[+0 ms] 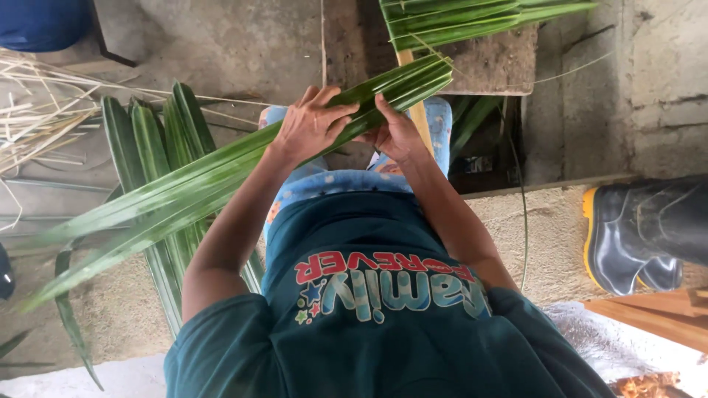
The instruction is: Weaving palm leaves over a wooden stick to create a thatched panel
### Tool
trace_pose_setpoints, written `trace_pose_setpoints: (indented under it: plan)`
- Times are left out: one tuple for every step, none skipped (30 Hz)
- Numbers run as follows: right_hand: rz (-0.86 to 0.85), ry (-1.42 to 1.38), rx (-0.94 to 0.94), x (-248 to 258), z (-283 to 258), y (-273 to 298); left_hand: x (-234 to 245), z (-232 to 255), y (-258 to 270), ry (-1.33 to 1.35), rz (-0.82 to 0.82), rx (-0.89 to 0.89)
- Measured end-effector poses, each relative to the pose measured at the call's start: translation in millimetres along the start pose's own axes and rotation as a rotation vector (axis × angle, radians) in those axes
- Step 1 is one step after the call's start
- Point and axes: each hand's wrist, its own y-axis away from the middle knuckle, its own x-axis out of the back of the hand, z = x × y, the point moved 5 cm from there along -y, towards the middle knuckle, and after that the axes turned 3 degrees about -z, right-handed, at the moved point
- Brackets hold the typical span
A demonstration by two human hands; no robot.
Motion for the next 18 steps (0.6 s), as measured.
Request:
trace_pose_setpoints:
  plan:
    - [0.011, -0.008, 0.016, 8, -4, -2, -4, 2, -4, 0.004, -0.004, -0.004]
    - [0.014, -0.011, 0.021, 12, -9, 0, -8, 3, -10, 0.007, -0.007, -0.009]
    - [0.036, -0.021, 0.035, 16, -13, 2, -12, 5, -15, 0.012, -0.014, -0.018]
    - [0.059, -0.031, 0.05, 20, -17, 5, -16, 7, -20, 0.017, -0.02, -0.027]
    - [0.06, -0.033, 0.052, 28, -22, 4, -21, 9, -27, 0.018, -0.022, -0.031]
    - [0.073, -0.008, 0.082, 36, -28, 3, -25, 13, -34, 0.015, -0.011, -0.054]
    - [0.089, 0.016, 0.111, 45, -32, 3, -29, 16, -40, 0.014, -0.001, -0.077]
    - [0.092, 0.013, 0.112, 52, -40, 1, -35, 17, -51, 0.016, -0.004, -0.079]
    - [0.151, -0.015, 0.15, 62, -48, 0, -43, 21, -61, 0.01, -0.06, -0.143]
    - [0.211, -0.042, 0.188, 71, -57, 0, -52, 25, -71, 0.004, -0.116, -0.208]
    - [0.212, -0.045, 0.187, 45, -73, 22, -62, 24, -81, 0.004, -0.12, -0.208]
    - [0.372, -0.073, 0.218, 26, -90, 48, -74, 25, -91, -0.012, -0.164, -0.227]
    - [0.53, -0.101, 0.253, 6, -108, 75, -86, 25, -102, -0.029, -0.205, -0.249]
    - [0.531, -0.103, 0.254, 20, -119, 70, -88, 26, -105, -0.028, -0.206, -0.251]
    - [0.554, -0.078, 0.266, 36, -131, 68, -91, 27, -109, -0.11, -0.209, -0.224]
    - [0.577, -0.054, 0.278, 52, -142, 66, -94, 27, -113, -0.191, -0.211, -0.197]
    - [0.578, -0.057, 0.28, 67, -150, 61, -101, 26, -107, -0.19, -0.212, -0.201]
    - [0.601, -0.164, 0.269, 82, -155, 56, -109, 24, -102, -0.261, -0.254, -0.176]
